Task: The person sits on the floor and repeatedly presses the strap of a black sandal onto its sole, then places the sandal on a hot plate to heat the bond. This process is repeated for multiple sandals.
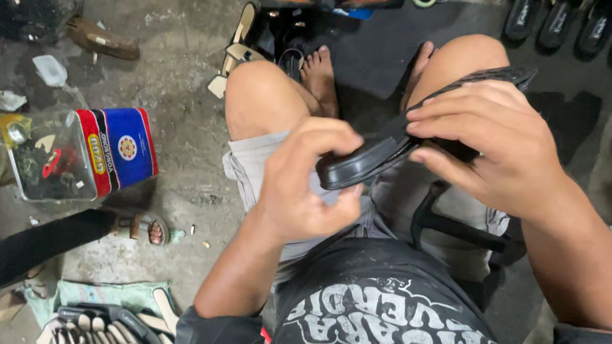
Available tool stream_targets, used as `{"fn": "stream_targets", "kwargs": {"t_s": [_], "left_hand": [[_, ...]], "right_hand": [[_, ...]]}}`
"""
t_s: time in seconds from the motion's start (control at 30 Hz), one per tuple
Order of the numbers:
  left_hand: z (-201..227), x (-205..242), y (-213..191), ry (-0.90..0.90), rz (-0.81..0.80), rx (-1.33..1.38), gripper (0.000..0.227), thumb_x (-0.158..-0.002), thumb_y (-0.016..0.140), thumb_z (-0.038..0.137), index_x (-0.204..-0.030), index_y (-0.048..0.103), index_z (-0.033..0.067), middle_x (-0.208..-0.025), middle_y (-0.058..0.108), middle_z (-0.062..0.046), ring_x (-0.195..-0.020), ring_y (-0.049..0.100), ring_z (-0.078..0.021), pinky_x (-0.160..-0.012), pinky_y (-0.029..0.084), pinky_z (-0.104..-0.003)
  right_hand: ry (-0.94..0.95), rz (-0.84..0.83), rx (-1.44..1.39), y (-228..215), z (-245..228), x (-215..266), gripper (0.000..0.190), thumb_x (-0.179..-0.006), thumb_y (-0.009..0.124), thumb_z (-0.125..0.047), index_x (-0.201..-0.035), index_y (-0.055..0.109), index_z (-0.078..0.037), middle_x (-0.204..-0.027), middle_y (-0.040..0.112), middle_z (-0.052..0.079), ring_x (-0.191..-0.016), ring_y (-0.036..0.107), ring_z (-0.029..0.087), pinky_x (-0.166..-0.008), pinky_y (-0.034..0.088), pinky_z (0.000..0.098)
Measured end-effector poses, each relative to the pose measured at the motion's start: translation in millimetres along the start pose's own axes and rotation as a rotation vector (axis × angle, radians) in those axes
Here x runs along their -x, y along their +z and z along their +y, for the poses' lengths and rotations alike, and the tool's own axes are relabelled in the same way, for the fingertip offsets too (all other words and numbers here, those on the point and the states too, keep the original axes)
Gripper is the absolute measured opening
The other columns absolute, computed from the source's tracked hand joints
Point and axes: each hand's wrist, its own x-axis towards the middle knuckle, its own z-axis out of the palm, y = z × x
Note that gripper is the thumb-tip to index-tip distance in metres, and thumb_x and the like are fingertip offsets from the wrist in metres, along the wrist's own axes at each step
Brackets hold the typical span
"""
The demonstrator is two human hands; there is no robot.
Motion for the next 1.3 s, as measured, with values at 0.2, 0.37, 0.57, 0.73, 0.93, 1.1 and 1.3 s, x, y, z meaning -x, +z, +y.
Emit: {"fn": "stream_targets", "kwargs": {"t_s": [0.2,0.37,0.57,0.73,0.93,1.1,1.3], "left_hand": [[4,-5,19,-0.028,0.086,-0.081,0.047,-0.081,0.096,0.014,-0.118,0.068,0.0035,-0.121,0.074,-0.009,-0.104,0.075,-0.0227,-0.093,0.061,-0.031],[-1,-6,23,0.007,0.133,-0.115,0.038,-0.081,0.095,0.009,-0.11,0.072,0.0026,-0.112,0.076,-0.008,-0.101,0.075,-0.0225,-0.086,0.062,-0.029],[-7,-9,22,0.133,0.118,-0.095,0.033,-0.08,0.09,0.004,-0.107,0.07,0.0004,-0.106,0.076,-0.012,-0.096,0.076,-0.0237,-0.082,0.062,-0.031],[-5,-10,17,0.167,0.029,-0.066,0.027,-0.086,0.076,0.009,-0.109,0.069,-0.0027,-0.108,0.074,-0.015,-0.098,0.075,-0.0294,-0.085,0.063,-0.035],[-8,-6,11,0.175,-0.058,-0.04,0.032,-0.096,0.059,0.019,-0.114,0.068,-0.0057,-0.115,0.073,-0.019,-0.103,0.074,-0.034,-0.089,0.062,-0.037],[-19,3,14,0.134,-0.025,0.005,0.037,-0.104,0.051,0.025,-0.116,0.068,-0.0053,-0.115,0.073,-0.019,-0.103,0.074,-0.0329,-0.09,0.06,-0.038],[-45,30,30,-0.514,0.372,0.918,0.044,-0.108,0.054,0.035,-0.131,0.057,-0.0024,-0.121,0.07,-0.017,-0.097,0.072,-0.0255,-0.086,0.062,-0.04]], "right_hand": [[-0.066,0.012,0.023,15,6,-4,0.026,-0.083,0.088,-0.012,-0.106,0.076,-0.013,-0.11,0.074,-0.001,-0.106,0.07,0.017,-0.091,0.046,0.0347],[-0.038,-0.032,0.042,17,7,-3,0.019,-0.084,0.086,-0.014,-0.1,0.076,-0.015,-0.107,0.075,-0.004,-0.106,0.069,0.015,-0.093,0.043,0.0349],[-0.011,-0.047,0.008,15,1,-3,0.017,-0.085,0.086,-0.018,-0.098,0.075,-0.017,-0.105,0.074,-0.005,-0.106,0.068,0.016,-0.096,0.04,0.0353],[-0.027,-0.057,-0.009,15,-4,-3,0.019,-0.081,0.088,-0.024,-0.095,0.076,-0.018,-0.099,0.074,-0.006,-0.098,0.066,0.016,-0.092,0.035,0.0364],[-0.007,-0.062,-0.034,14,-5,-3,0.017,-0.082,0.087,-0.024,-0.093,0.075,-0.019,-0.099,0.073,-0.008,-0.099,0.066,0.014,-0.093,0.034,0.0365],[0.016,-0.031,-0.004,14,-5,6,0.013,-0.083,0.085,-0.019,-0.09,0.075,-0.015,-0.099,0.074,-0.001,-0.102,0.067,0.019,-0.096,0.036,0.0406],[0.133,0.05,-0.261,18,-24,37,0.017,-0.086,0.081,-0.025,-0.09,0.072,-0.011,-0.092,0.072,0.0,-0.094,0.072,0.017,-0.087,0.051,0.0313]]}}
